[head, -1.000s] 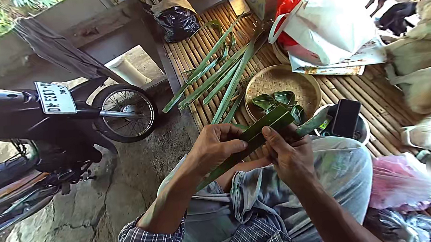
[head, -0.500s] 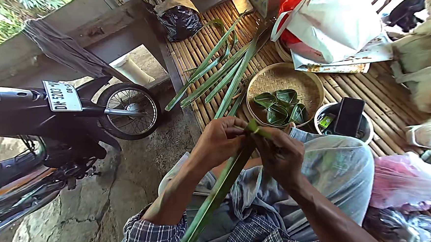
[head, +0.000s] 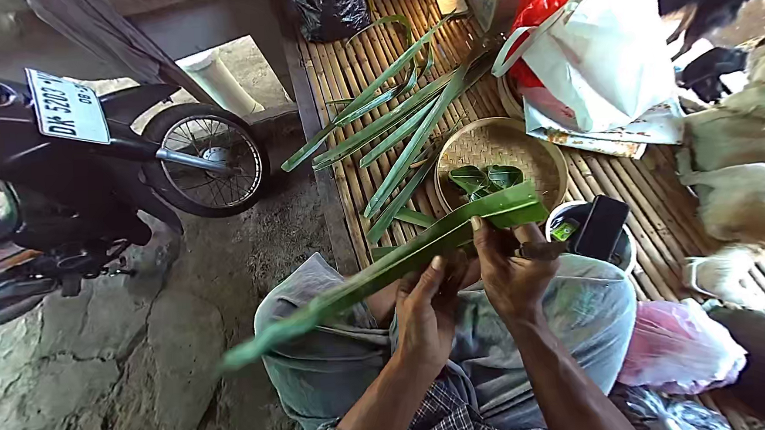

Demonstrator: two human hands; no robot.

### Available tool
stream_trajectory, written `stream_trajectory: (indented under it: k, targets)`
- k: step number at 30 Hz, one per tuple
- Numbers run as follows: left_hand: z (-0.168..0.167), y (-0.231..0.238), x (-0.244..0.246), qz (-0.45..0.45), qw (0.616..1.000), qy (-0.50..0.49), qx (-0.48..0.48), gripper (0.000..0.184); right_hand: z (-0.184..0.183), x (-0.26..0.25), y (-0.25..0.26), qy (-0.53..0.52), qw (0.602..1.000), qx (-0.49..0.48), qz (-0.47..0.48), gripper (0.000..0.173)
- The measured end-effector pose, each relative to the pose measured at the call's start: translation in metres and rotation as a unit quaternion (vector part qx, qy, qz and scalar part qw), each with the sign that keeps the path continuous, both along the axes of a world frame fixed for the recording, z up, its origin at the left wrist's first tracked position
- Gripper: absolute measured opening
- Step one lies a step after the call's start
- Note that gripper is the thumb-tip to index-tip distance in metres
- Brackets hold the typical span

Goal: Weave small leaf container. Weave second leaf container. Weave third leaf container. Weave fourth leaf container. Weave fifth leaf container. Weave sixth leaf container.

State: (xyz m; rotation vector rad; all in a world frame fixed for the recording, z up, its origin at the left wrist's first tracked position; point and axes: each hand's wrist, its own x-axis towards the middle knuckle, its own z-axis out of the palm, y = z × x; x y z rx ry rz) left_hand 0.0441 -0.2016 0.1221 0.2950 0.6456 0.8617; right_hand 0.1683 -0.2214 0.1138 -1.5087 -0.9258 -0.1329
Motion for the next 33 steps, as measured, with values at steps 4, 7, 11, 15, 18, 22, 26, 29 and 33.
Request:
stream_trajectory:
  k: [4, 7, 11, 15, 18, 22, 26, 29, 33]
  targets:
    - [0.015, 0.013, 0.01, 0.057, 0.998, -0.01, 0.025, 0.02, -0.001, -0.007, 0.001, -0.012, 1.0, 0.022, 0.001, 0.012]
    - [0.018, 0.021, 0.018, 0.078, 0.989, 0.049, 0.114, 0.016, -0.002, -0.008, -0.001, -0.035, 0.998, 0.035, 0.049, 0.015]
    - [0.015, 0.034, 0.015, 0.086, 0.948, 0.115, 0.282, 0.013, -0.004, -0.002, -0.003, -0.092, 0.989, 0.047, 0.108, 0.013]
    - [0.016, 0.045, 0.008, 0.075, 0.887, 0.229, 0.393, 0.009, -0.006, 0.004, -0.003, -0.124, 0.976, 0.048, 0.172, 0.012]
    - [0.015, 0.055, 0.002, 0.023, 0.855, 0.284, 0.433, 0.009, -0.004, 0.004, -0.004, -0.091, 0.975, 0.026, 0.202, 0.012]
    - [0.016, 0.072, -0.012, -0.073, 0.81, 0.324, 0.484, 0.009, 0.005, 0.001, -0.005, 0.01, 0.981, -0.038, 0.19, 0.013]
    - [0.019, 0.086, -0.022, -0.141, 0.766, 0.356, 0.517, 0.011, 0.013, -0.004, -0.01, 0.071, 0.977, -0.111, 0.169, 0.009]
    - [0.021, 0.093, -0.026, -0.182, 0.765, 0.338, 0.518, 0.011, 0.018, -0.01, -0.01, 0.109, 0.972, -0.147, 0.15, 0.006]
    - [0.017, 0.094, -0.029, -0.216, 0.772, 0.321, 0.505, 0.011, 0.02, -0.013, -0.006, 0.195, 0.957, -0.176, 0.124, 0.017]
